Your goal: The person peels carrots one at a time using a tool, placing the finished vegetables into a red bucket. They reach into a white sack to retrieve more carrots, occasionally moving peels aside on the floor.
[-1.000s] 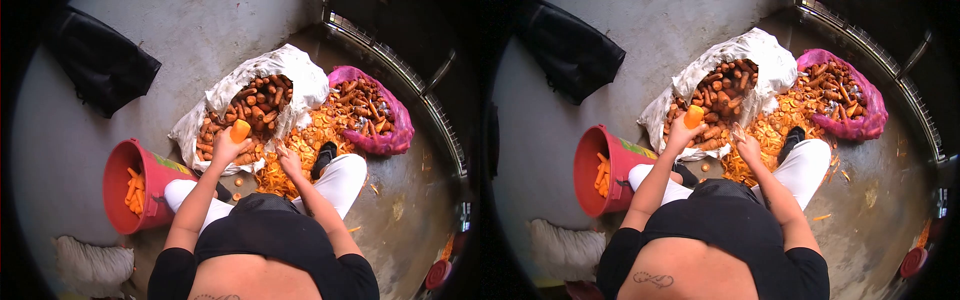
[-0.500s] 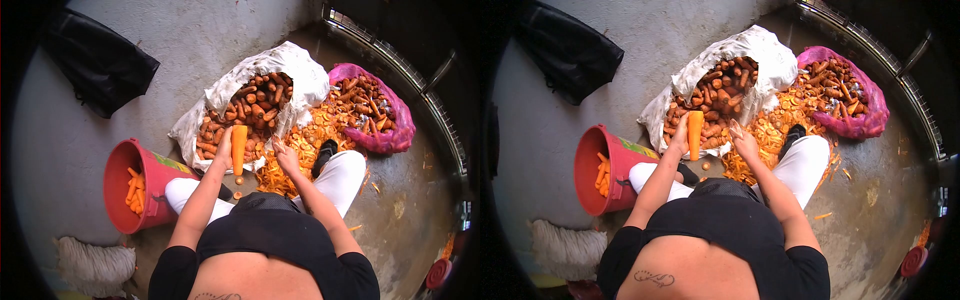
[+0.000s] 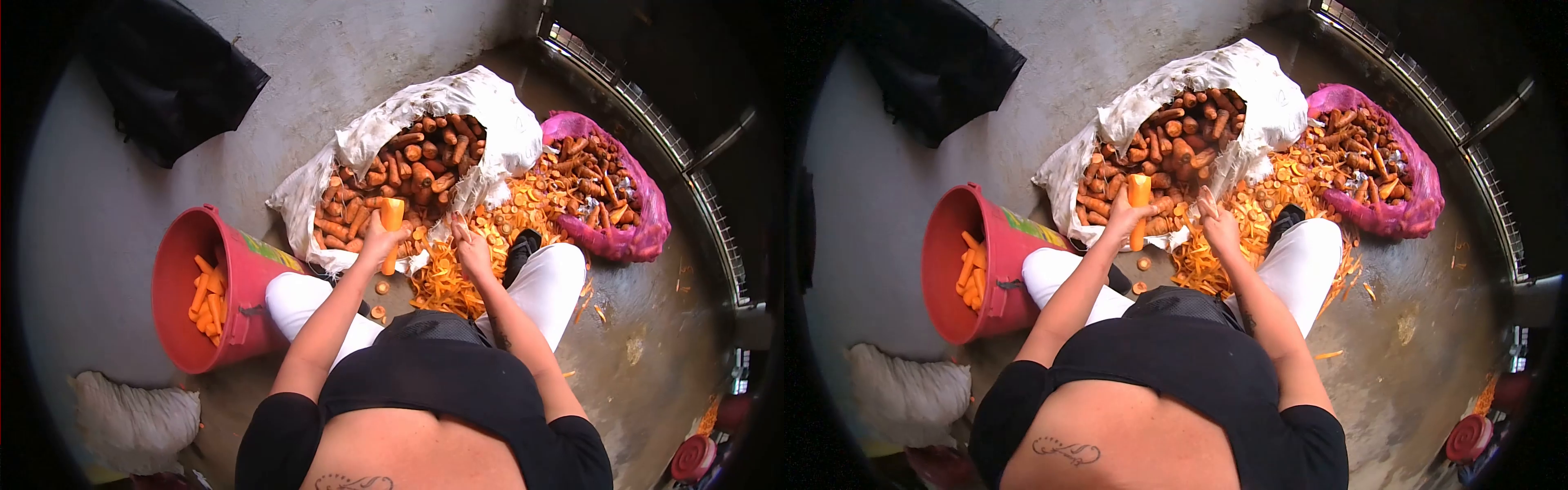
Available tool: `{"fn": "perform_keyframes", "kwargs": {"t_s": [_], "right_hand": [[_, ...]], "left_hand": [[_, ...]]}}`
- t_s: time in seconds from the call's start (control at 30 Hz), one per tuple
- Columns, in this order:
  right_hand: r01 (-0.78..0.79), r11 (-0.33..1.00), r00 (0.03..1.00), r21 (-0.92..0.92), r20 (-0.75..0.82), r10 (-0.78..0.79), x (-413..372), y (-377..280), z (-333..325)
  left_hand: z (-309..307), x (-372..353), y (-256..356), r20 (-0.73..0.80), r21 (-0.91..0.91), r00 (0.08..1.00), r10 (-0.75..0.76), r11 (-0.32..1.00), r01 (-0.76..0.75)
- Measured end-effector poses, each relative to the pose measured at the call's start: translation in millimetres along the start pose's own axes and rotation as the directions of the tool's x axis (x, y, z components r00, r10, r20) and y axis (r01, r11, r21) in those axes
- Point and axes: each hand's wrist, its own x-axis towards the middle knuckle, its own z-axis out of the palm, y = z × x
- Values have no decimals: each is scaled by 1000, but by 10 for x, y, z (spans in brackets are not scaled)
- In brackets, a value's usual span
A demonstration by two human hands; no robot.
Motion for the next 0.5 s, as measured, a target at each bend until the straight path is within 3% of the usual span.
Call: {"fn": "perform_keyframes", "kwargs": {"t_s": [0.03, 0.13, 0.2, 0.3, 0.33, 0.4, 0.47, 0.5], "right_hand": [[-35, 998, 999, 60, 16, 34, -11, -57, -6], [-108, 981, 994, 161, 38, 103, 51, -199, -35], [-87, 981, 995, 176, 66, 76, 74, -368, -118], [-47, 999, 989, 8, 140, 45, 222, -597, -194], [-34, 998, 978, -44, 203, 42, 299, -646, -226], [66, 943, 978, -325, 211, 4, 419, -759, -283], [217, 898, 968, -382, 203, -147, 678, -587, -308], [100, 918, 984, -384, 175, -33, 761, -591, -322]], "left_hand": [[-37, -6, 12, 35, -42, 997, -62, 997, 64], [-97, -12, -28, -73, -152, 990, -120, 982, 108], [-193, -67, 7, -56, -26, 997, -56, 998, 55], [-307, -3, -188, -151, 250, 978, 145, 963, -104], [-333, 14, -219, -165, 237, 976, 143, 966, -102], [-390, 32, -284, -201, 209, 970, 138, 973, -95], [-412, 43, -335, -240, 277, 952, 192, 953, -122], [-419, 22, -306, -260, 311, 941, 217, 941, -131]]}}
